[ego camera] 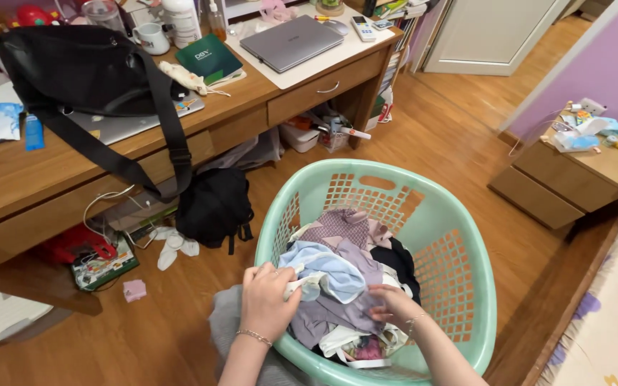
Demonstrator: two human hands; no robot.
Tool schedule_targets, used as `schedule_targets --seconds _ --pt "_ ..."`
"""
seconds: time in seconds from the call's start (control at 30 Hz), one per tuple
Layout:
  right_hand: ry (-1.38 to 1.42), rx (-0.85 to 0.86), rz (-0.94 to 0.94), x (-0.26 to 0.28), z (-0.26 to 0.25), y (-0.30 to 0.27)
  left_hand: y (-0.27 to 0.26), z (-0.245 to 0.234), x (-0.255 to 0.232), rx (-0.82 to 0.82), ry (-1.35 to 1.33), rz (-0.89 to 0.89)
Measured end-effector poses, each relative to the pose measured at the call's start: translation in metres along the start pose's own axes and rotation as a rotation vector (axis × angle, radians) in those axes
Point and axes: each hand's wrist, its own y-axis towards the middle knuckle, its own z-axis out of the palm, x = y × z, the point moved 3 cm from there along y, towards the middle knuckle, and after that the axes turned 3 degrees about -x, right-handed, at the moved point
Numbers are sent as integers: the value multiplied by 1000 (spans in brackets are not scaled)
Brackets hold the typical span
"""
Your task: Sorting clothes from a laundry basket onto a bed.
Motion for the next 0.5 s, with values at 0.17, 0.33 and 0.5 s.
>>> schedule_targets --seconds 0.17,0.33,0.5 --pt "69 58 -16 3 -4 -20 -2 -4 -7 34 7 -16" --pt "-82 110 21 1 13 -32 -2 -3 -7 23 4 16" --pt "-38 140 -195 1 9 -18 -5 -1 -4 47 38 -23"
